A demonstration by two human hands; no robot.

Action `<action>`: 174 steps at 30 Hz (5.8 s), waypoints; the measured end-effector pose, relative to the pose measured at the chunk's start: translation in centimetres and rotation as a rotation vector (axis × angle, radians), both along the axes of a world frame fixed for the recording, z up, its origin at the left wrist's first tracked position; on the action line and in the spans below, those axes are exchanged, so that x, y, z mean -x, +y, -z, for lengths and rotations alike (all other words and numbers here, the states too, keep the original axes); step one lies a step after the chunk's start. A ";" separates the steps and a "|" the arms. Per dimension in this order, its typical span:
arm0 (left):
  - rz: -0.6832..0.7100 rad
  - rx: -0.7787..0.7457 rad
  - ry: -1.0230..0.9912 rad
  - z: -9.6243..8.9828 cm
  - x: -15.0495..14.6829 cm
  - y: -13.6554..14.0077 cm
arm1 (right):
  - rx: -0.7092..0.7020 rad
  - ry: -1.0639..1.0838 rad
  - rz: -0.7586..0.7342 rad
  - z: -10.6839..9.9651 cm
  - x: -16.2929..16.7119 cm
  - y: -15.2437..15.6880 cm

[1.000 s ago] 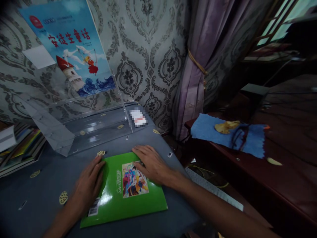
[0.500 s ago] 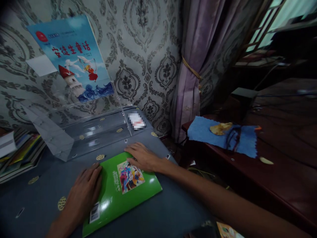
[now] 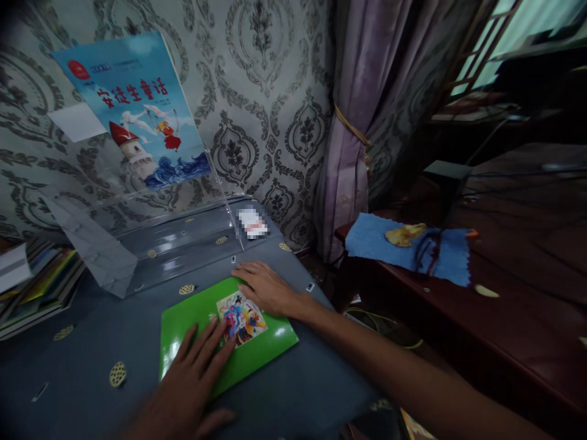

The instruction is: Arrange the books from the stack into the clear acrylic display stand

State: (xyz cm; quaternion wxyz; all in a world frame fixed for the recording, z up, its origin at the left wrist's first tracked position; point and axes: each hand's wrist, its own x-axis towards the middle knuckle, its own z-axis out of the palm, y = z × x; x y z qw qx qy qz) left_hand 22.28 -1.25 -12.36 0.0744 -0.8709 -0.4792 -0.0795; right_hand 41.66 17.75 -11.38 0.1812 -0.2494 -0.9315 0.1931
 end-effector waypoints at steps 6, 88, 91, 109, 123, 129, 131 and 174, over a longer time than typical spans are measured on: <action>0.087 -0.003 0.073 -0.4 2.4 0.8 | -0.076 0.057 0.204 0.2 -1.5 -2.5; -0.375 0.179 -0.694 -1.1 5.0 3.1 | -0.314 -0.035 0.212 1.4 -4.3 -21.2; -0.417 0.342 -0.969 -2.3 5.6 3.6 | -0.331 -0.041 0.157 0.7 -3.3 -22.6; -0.086 0.126 -1.284 -15.8 3.0 2.6 | -0.292 0.241 0.230 -3.4 -1.8 -15.3; -0.067 0.440 -0.514 -6.6 6.4 -0.5 | -0.305 0.018 0.172 1.3 -8.3 -7.2; -0.214 0.095 -0.396 -4.5 5.1 3.0 | -0.087 0.147 -0.066 -2.5 1.9 -9.1; -0.215 0.050 -0.377 -3.6 5.0 3.1 | -0.032 0.120 -0.156 -3.0 5.0 -9.3; 0.328 0.377 -0.186 -4.0 -5.2 0.3 | 0.351 0.433 0.063 0.6 1.7 0.5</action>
